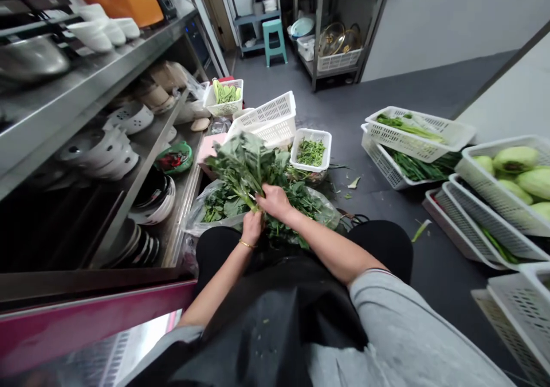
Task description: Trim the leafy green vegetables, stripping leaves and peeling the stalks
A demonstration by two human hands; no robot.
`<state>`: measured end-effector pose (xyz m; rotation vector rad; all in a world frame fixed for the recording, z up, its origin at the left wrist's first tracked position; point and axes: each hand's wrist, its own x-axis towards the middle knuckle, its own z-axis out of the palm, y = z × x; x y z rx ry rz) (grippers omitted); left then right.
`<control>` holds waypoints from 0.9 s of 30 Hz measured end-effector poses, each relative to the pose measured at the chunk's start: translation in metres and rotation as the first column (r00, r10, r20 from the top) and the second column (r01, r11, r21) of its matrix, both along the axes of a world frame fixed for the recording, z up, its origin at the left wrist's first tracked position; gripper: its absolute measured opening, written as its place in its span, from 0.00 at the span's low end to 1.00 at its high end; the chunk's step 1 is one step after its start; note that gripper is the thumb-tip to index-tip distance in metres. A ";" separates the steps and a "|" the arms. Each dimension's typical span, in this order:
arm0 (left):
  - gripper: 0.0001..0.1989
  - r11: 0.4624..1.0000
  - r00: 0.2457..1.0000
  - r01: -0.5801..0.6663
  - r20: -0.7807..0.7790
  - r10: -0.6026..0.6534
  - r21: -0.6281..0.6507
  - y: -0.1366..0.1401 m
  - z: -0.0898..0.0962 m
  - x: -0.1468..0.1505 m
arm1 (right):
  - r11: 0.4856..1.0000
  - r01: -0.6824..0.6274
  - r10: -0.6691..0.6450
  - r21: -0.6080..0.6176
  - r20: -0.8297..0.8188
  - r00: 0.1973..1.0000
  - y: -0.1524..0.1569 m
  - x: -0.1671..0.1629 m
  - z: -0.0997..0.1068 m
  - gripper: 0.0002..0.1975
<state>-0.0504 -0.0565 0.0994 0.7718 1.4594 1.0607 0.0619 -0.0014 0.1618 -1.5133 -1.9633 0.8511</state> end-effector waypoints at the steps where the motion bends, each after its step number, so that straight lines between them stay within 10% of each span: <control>1: 0.10 1.000 1.000 -0.005 0.030 0.006 -0.014 0.003 0.001 -0.001 | 1.000 -0.003 0.002 -0.021 -0.072 0.997 -0.018 0.004 -0.006 0.11; 5: 0.15 0.997 0.979 -0.044 0.196 0.054 -0.056 0.012 0.006 -0.004 | 0.989 -0.034 0.005 -0.147 -0.194 0.981 -0.061 0.028 -0.029 0.14; 13: 0.10 0.992 0.999 -0.047 0.016 0.046 0.116 0.002 -0.002 0.006 | 0.960 0.103 -0.201 -0.258 -0.389 0.899 0.020 0.028 -0.017 0.14; 17: 0.11 0.990 0.989 -0.138 0.051 0.136 0.033 0.012 0.003 0.002 | 0.988 0.074 -0.124 -0.132 -0.424 0.897 -0.019 0.016 -0.023 0.12; 22: 0.16 0.993 0.983 -0.056 0.180 0.036 0.105 0.009 0.013 -0.010 | 0.952 0.033 -0.213 -0.305 -0.579 0.787 -0.030 0.027 -0.032 0.14; 27: 0.11 0.983 0.999 0.002 -0.052 0.008 0.181 -0.007 0.006 0.003 | 0.972 -0.013 -0.083 -0.236 -0.391 0.917 0.017 0.036 -0.014 0.16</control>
